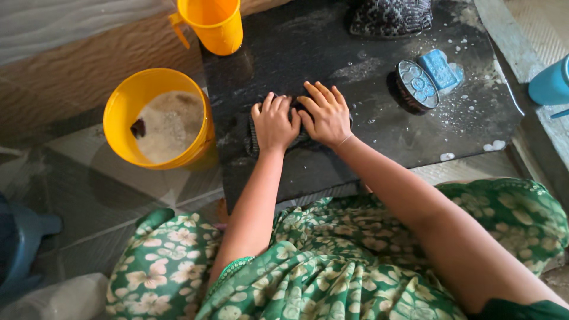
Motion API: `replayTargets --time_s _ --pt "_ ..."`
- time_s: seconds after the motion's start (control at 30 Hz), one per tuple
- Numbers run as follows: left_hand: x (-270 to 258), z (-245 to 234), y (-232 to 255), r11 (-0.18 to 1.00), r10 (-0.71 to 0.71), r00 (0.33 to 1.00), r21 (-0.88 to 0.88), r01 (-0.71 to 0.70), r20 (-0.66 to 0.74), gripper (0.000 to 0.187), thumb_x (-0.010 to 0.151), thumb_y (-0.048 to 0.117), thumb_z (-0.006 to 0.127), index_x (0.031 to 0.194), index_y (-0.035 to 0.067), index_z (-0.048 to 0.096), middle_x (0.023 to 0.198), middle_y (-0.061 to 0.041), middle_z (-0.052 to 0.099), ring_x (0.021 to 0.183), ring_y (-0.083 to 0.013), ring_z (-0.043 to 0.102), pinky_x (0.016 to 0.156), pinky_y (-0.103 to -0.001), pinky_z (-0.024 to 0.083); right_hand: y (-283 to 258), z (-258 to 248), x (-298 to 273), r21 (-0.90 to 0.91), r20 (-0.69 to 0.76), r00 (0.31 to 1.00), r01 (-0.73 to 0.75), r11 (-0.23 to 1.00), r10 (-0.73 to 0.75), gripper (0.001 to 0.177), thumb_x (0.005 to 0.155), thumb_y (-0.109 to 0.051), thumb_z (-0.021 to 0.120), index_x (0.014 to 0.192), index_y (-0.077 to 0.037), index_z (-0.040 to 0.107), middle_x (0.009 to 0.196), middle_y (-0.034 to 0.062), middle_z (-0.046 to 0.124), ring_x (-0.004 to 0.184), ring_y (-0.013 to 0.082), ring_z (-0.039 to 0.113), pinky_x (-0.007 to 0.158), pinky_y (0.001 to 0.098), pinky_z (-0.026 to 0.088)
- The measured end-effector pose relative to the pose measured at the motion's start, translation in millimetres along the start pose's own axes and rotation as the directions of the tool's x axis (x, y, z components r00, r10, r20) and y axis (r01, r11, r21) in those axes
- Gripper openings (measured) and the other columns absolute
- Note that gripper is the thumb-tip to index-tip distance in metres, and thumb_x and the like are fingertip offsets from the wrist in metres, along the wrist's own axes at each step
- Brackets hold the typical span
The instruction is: The person scrubs a garment by hand on a stone slab using soap and rinses it with water from a bucket.
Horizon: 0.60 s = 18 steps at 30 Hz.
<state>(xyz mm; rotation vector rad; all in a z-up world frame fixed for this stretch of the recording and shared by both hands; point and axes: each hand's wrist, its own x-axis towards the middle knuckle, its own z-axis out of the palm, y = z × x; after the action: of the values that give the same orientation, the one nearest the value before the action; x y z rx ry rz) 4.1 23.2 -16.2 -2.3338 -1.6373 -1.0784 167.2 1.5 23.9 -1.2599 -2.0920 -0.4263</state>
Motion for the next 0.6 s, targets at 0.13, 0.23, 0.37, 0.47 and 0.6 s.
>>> replayTargets --time_s 0.13,0.23,0.37,0.47,0.6 --pt "8.5 -0.3 0.1 1.000 0.016 0.999 0.015 -0.016 -0.034 0.018 0.087 0.027 0.064 0.086 0.009 0.066 0.096 -0.008 0.069 0.107 -0.0294 0.064 0.088 -0.048 0.043 1.6 4.9 4.7 0.137 0.095 0.989 -0.125 0.983 0.113 0.036 0.093 -0.030 0.065 0.124 -0.011 0.071 0.125 0.0131 0.067 0.110 0.0290 0.064 0.094 0.0451 0.046" --pt "18.4 -1.2 -3.2 1.000 0.026 1.000 0.010 -0.026 -0.004 0.018 0.085 0.026 0.065 0.077 0.010 0.061 0.085 -0.007 0.065 0.089 -0.0291 0.062 0.078 -0.048 0.043 4.5 9.2 11.7 0.133 0.144 0.977 -0.175 0.976 0.155 0.038 0.092 -0.029 0.065 0.124 -0.010 0.072 0.109 0.0116 0.067 0.099 0.0292 0.065 0.087 0.0442 0.047" --pt "30.5 2.2 -8.7 0.998 0.062 0.998 0.007 -0.062 -0.026 0.019 0.084 0.024 0.065 0.072 0.011 0.060 0.079 -0.006 0.063 0.083 -0.0292 0.062 0.073 -0.046 0.043 11.5 17.5 19.6 0.158 0.161 0.968 -0.218 0.963 0.193 0.029 0.091 -0.027 0.064 0.113 -0.010 0.074 0.094 0.0125 0.064 0.088 0.0306 0.065 0.081 0.0441 0.049" --pt "38.5 5.4 -12.2 0.998 0.067 0.997 -0.003 -0.067 -0.025 0.019 0.081 0.023 0.065 0.067 0.011 0.060 0.076 -0.006 0.064 0.079 -0.0294 0.063 0.068 -0.047 0.044 18.1 26.8 24.6 0.208 0.156 0.964 -0.245 0.947 0.215 0.018 0.094 -0.024 0.062 0.099 -0.009 0.072 0.090 0.0140 0.064 0.083 0.0339 0.067 0.079 0.0457 0.053" --pt "53.4 6.3 -12.8 0.998 -0.060 0.984 -0.018 0.064 0.170 0.027 0.083 0.026 0.062 0.064 0.007 0.067 0.074 -0.009 0.070 0.076 -0.0308 0.068 0.068 -0.048 0.049 34.6 49.5 34.8 0.159 0.369 0.869 -0.408 0.899 0.330 0.024 0.096 -0.026 0.057 0.090 -0.007 0.070 0.087 0.0177 0.068 0.079 0.0381 0.068 0.073 0.0476 0.056"
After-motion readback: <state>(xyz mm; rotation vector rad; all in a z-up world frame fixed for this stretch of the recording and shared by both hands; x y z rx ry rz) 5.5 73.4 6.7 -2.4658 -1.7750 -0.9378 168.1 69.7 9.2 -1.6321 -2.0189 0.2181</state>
